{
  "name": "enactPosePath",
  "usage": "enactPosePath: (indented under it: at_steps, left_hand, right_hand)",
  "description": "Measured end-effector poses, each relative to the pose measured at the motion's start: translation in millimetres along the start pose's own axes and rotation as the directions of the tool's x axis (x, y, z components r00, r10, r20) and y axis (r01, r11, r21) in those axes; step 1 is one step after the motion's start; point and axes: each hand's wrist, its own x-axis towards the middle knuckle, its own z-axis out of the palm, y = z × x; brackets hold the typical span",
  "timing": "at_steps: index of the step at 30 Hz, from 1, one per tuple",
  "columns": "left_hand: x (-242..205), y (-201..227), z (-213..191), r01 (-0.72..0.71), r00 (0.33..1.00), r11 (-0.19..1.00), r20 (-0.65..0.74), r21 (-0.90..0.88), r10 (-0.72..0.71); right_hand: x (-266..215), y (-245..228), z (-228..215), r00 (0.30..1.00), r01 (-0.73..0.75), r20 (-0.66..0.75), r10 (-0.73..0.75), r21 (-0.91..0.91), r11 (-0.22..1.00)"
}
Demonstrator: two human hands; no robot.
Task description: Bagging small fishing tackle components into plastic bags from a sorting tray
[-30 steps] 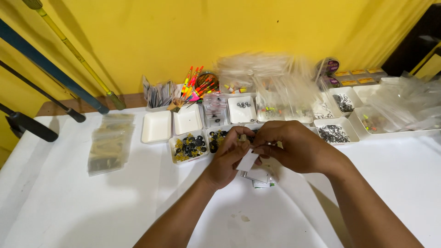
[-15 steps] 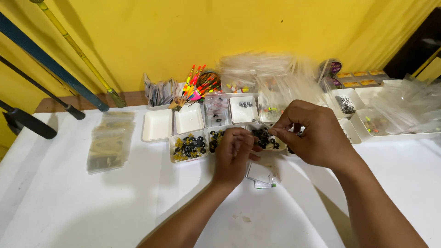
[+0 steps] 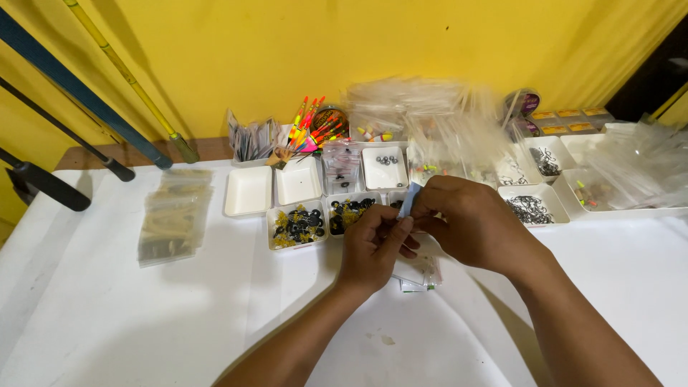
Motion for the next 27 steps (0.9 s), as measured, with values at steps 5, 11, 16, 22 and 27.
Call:
enactPosePath:
  at_steps: [5,11,16,22,27]
  left_hand:
    - [1.9,-10.6,-4.2,-0.002,1.000,0.999,0.008,-0.044,0.002]
    - [3.7,-6.9,-4.8,0.022,1.000,0.999,0.013,-0.028,-0.022]
    - [6.2,-3.9,-5.6,0.006,1.000,1.000,-0.009,0.020,-0.006]
    - [5.7,-6.5,-6.5,-0.021,1.000,1.000,0.017,-0.004,0.021]
    - [5.7,-7.7,-10.8,0.037,0.997,0.995,0.072,-0.094,-0.031]
  right_hand:
    - [1.0,8.9,1.5,0.998,-0.057,0.044,0.052,0.111,0.992]
    - [1.4,12.4,2.1,0.994,-0.092,0.068,0.084,0.126,0.988]
    - [2.4,10.8,6.0,0.995,-0.090,0.044,0.087,0.082,0.993]
    - [0.9,13.3,6.9,0.999,-0.006,0.038,0.003,0.077,0.997]
    - [-2.1,19.4,9.7,0.999,0.025,0.028,-0.028,0.082,0.996]
